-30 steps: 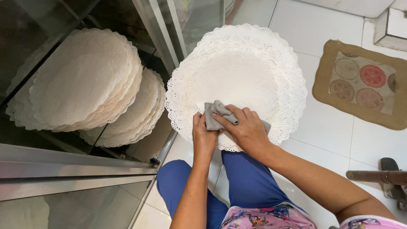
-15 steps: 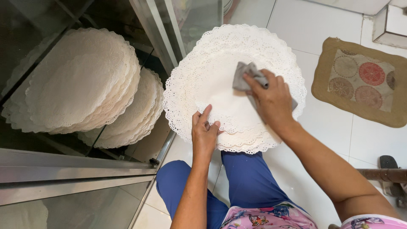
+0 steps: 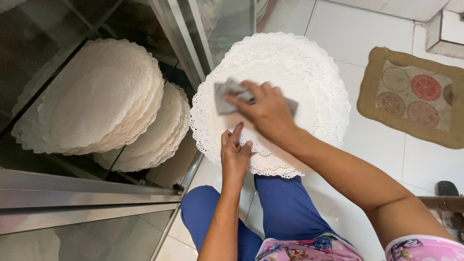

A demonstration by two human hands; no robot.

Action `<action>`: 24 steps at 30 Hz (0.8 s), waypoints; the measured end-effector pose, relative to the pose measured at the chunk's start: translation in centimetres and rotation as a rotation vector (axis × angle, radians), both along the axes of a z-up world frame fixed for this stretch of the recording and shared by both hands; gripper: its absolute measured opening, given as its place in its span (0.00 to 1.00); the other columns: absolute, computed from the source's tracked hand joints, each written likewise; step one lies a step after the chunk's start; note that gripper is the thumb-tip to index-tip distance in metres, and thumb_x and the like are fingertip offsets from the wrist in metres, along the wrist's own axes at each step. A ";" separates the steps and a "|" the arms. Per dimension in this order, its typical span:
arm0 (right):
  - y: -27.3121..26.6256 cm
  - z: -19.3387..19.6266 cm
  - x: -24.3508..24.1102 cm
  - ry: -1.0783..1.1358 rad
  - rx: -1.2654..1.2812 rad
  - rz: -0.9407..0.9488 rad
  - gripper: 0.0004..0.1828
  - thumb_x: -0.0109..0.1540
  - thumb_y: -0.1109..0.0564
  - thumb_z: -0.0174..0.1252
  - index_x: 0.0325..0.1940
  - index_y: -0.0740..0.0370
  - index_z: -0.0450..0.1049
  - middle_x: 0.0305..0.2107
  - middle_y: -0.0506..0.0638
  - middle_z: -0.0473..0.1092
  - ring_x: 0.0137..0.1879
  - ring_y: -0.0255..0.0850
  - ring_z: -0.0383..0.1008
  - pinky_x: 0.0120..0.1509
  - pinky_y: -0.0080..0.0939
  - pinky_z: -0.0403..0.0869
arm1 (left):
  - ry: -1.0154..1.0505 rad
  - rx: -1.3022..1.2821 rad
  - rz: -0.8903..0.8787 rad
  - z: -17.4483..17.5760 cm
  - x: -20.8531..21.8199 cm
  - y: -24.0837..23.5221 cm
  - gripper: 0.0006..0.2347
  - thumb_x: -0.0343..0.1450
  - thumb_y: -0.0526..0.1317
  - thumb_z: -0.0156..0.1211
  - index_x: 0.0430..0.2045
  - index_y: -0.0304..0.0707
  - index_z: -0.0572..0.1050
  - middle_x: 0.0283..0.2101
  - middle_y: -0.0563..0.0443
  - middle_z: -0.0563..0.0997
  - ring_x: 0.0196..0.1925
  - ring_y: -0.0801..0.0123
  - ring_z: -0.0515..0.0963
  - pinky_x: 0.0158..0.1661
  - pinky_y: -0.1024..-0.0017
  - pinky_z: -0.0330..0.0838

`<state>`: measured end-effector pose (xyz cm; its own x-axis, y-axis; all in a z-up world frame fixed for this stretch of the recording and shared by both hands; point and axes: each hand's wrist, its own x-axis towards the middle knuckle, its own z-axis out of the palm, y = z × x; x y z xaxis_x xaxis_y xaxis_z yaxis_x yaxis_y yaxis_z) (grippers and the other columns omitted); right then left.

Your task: The person sits on the floor and wipes white lace dish racks with a gray cloth. They repeatedly pick up a rack from a glass cabinet, wipe its surface, and return it to the stack.

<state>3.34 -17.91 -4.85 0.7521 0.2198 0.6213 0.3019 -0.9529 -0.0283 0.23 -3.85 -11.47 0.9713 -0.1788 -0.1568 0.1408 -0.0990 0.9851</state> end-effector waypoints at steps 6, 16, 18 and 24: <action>1.3 -3.5 1.5 0.105 -0.106 0.175 0.17 0.63 0.51 0.56 0.57 0.42 0.76 0.54 0.56 0.67 0.43 0.51 0.68 0.41 0.48 0.66 | 0.056 -0.030 0.009 -1.0 0.4 0.2 0.25 0.69 0.26 0.58 0.63 0.26 0.65 0.58 0.37 0.62 0.43 0.69 0.73 0.34 0.72 0.88; -2.5 -3.5 5.9 0.050 -0.138 -0.019 0.24 0.60 0.49 0.63 0.62 0.35 0.74 0.51 0.53 0.68 0.42 0.48 0.70 0.40 0.44 0.67 | 0.060 -0.042 -0.004 -1.1 0.5 0.1 0.23 0.71 0.26 0.54 0.64 0.30 0.66 0.57 0.41 0.62 0.46 0.69 0.74 0.38 0.72 0.87; -3.7 -3.1 6.6 0.079 -0.116 -0.110 0.19 0.66 0.45 0.55 0.62 0.34 0.73 0.51 0.52 0.67 0.43 0.49 0.69 0.40 0.45 0.68 | 0.054 -0.034 -0.009 -0.3 0.3 0.1 0.23 0.71 0.26 0.54 0.64 0.30 0.66 0.58 0.39 0.62 0.47 0.67 0.75 0.39 0.73 0.87; -8.4 -3.7 7.5 0.081 -0.146 -0.295 0.17 0.68 0.42 0.54 0.61 0.32 0.73 0.52 0.48 0.64 0.45 0.49 0.68 0.42 0.48 0.71 | 0.039 -0.003 -0.011 0.5 0.0 0.1 0.23 0.71 0.26 0.53 0.64 0.31 0.66 0.58 0.38 0.62 0.48 0.66 0.76 0.39 0.74 0.87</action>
